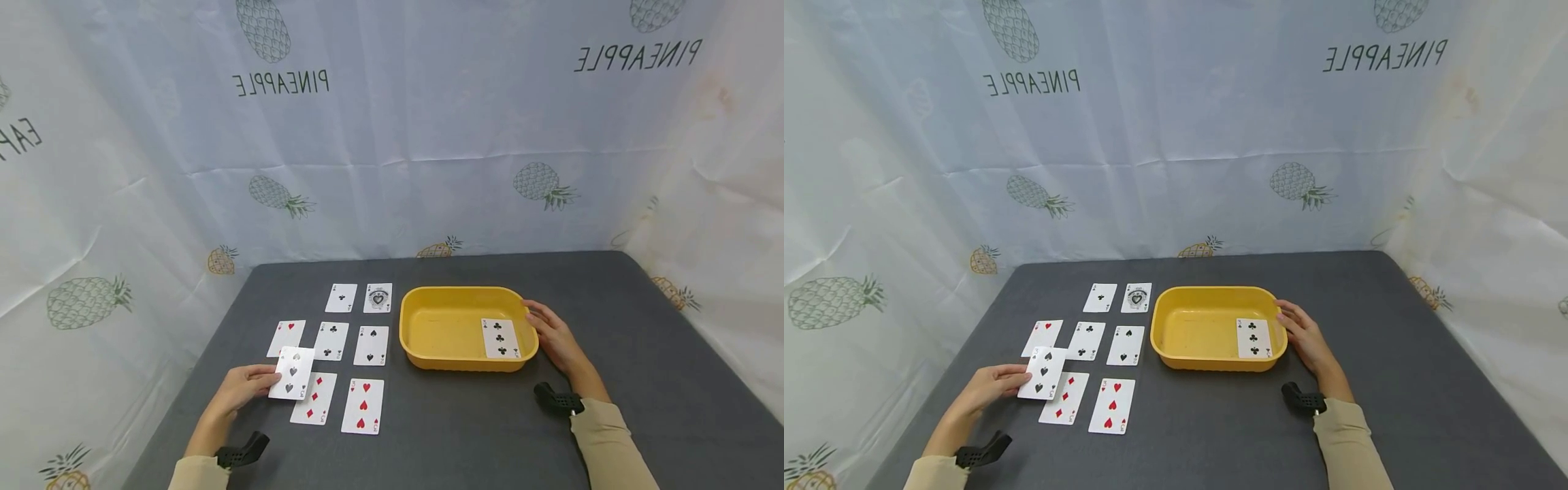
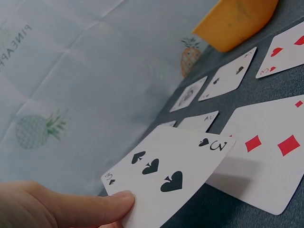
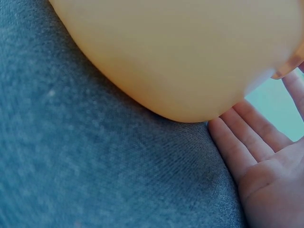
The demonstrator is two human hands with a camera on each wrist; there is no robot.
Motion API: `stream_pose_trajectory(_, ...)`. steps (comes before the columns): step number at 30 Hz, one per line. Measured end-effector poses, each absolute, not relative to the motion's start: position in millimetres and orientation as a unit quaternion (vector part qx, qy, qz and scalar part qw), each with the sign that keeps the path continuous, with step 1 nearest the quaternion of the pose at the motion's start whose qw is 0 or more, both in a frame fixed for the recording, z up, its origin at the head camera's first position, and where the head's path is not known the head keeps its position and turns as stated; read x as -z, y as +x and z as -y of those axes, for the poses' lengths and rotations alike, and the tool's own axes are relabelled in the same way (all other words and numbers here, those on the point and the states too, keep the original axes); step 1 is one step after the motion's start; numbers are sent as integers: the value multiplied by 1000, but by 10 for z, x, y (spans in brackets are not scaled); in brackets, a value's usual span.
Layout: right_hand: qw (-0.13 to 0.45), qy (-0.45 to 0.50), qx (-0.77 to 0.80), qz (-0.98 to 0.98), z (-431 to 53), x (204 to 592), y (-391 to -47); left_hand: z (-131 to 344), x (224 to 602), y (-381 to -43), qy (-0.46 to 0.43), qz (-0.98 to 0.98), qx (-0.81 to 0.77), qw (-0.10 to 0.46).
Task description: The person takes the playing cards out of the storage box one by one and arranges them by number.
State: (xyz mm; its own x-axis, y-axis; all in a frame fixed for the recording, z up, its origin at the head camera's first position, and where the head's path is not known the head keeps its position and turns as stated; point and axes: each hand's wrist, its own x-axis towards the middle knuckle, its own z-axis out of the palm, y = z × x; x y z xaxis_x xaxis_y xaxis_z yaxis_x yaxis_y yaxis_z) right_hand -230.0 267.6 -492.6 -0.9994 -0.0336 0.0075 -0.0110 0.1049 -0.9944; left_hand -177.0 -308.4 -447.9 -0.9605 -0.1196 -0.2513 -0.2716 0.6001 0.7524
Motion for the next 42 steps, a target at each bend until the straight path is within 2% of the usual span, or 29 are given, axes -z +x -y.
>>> stream_pose_trajectory(15, 7, -9, 666, -745, -2672, 4943, -2292, 3416, 4540, -1627, -133, -892, -416, 112)
stream_pose_trajectory(21, 3, -12, 675, -738, -2670, 4941, -2284, 3441, 4568, -1593, -141, -896, -410, 96)
stream_pose_trajectory(31, -1, -37, 687, -726, -2668, 4946, -2267, 3352, 4542, -1535, -159, -920, -356, 38)
stream_pose_trajectory(42, -2, -40, 686, -727, -2649, 4918, -2280, 3348, 4545, -1522, -162, -928, -333, 34)
